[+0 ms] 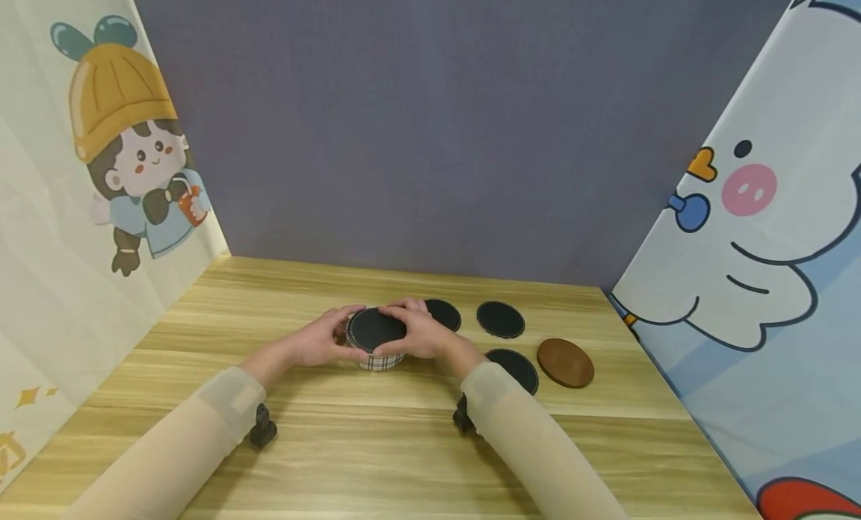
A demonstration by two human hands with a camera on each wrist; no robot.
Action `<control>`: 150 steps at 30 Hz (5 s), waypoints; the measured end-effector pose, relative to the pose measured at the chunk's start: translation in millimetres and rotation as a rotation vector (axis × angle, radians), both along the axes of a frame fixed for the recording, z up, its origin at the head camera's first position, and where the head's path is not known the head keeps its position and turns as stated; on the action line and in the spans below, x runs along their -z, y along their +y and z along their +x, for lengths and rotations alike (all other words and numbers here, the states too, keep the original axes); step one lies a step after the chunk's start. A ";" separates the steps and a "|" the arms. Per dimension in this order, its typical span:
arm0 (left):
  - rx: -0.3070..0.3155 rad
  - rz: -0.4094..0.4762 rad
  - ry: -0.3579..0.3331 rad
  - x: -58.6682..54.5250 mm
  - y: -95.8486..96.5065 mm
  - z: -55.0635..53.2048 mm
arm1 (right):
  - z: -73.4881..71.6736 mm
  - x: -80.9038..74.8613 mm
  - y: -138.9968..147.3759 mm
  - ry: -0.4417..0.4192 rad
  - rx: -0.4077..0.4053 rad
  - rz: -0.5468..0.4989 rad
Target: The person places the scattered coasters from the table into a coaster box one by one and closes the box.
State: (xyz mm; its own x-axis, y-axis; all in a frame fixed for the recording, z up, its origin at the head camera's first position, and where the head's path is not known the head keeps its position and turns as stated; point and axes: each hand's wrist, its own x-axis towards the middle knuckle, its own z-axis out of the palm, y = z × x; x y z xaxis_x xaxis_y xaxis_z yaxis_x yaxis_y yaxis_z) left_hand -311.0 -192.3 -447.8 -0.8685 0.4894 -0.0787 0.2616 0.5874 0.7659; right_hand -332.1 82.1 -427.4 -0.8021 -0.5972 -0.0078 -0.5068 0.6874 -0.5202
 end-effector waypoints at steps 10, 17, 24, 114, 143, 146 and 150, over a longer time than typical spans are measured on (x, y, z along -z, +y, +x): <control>-0.001 -0.026 0.027 -1.6 0.6 0.7 | 0.9 -0.8 0.1 -0.008 0.003 -0.002; -0.004 -0.029 0.036 -1.0 0.6 -0.2 | 1.9 -1.6 2.6 -0.012 0.006 -0.014; 0.002 -0.010 0.058 0.1 2.6 0.4 | 8.5 -8.5 17.8 -0.053 0.025 -0.102; -0.020 0.012 0.066 3.1 4.0 -2.4 | 69.4 8.1 203.3 -0.020 0.037 0.118; -0.018 -0.006 0.080 0.4 4.9 0.0 | 80.8 8.0 163.4 -0.021 0.099 0.135; -0.014 0.000 0.081 0.6 4.8 0.2 | 80.2 9.0 162.3 -0.014 0.102 0.142; -0.016 0.015 0.073 1.9 4.3 -0.9 | 79.5 10.1 163.3 -0.013 0.096 0.133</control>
State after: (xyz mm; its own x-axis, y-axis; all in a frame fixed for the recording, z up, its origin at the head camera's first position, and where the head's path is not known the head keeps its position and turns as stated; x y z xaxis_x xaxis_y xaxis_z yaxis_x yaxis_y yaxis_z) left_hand -311.8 -188.0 -449.7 -0.8796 0.4757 -0.0075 0.3075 0.5806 0.7539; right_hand -252.6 245.4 -437.5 -0.8550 -0.5104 -0.0924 -0.4291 0.7960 -0.4269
